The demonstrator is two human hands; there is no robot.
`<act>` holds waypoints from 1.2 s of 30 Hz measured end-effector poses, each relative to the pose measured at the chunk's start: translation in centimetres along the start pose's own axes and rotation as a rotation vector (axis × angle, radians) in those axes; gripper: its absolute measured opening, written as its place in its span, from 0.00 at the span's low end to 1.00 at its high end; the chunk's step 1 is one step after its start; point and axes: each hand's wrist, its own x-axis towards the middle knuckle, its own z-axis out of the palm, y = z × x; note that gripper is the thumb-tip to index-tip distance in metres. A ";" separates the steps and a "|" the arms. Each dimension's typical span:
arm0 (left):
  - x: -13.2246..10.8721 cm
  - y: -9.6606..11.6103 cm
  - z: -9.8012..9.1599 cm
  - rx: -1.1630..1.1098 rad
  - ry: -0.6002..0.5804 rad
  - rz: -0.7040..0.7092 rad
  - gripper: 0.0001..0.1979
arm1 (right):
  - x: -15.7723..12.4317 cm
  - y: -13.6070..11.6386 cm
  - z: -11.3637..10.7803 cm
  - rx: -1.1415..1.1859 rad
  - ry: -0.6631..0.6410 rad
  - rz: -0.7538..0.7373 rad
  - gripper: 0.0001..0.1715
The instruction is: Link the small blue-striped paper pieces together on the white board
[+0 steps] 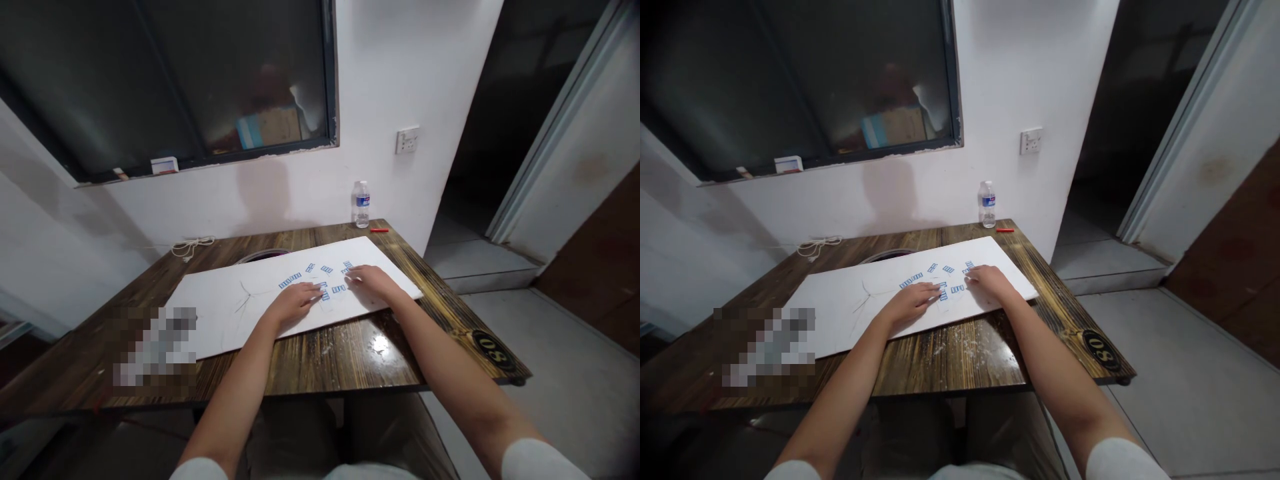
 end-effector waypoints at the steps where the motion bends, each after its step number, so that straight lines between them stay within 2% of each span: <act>1: 0.1 0.0 0.1 -0.004 -0.015 0.025 0.20 | 0.1 -0.1 0.3 0.024 -0.002 -0.065 0.20; 4: 0.2 0.1 0.2 -0.028 -0.052 0.050 0.19 | 0.5 -0.4 1.2 0.085 -0.045 -0.269 0.19; 6: 0.3 0.2 0.3 -0.040 -0.056 0.045 0.19 | 0.6 -0.6 1.6 0.099 -0.066 -0.335 0.18; 9: 0.3 0.1 0.5 -0.032 -0.061 0.030 0.19 | 0.6 -0.6 1.9 0.056 -0.060 -0.310 0.18; 15: 0.1 -0.3 1.0 0.020 -0.087 0.018 0.21 | 0.5 -0.5 1.4 -0.086 -0.006 -0.120 0.15; 18: 0.1 -0.1 1.1 0.034 -0.079 0.020 0.22 | 0.6 -0.8 1.5 -0.033 0.051 -0.171 0.14; 21: 0.2 0.2 1.0 0.052 -0.023 0.017 0.21 | 0.7 -1.5 2.1 0.084 0.089 -0.352 0.17; 24: 0.4 0.4 1.0 0.058 0.101 0.003 0.18 | 0.9 -2.3 3.1 0.135 0.073 -0.481 0.21; 28: 0.6 0.1 0.8 0.057 0.223 -0.036 0.13 | 1.0 -3.2 3.9 0.120 0.074 -0.505 0.21; 36: 0.5 -0.1 0.6 0.056 0.316 -0.121 0.13 | 0.9 -4.4 3.1 0.012 0.108 -0.514 0.13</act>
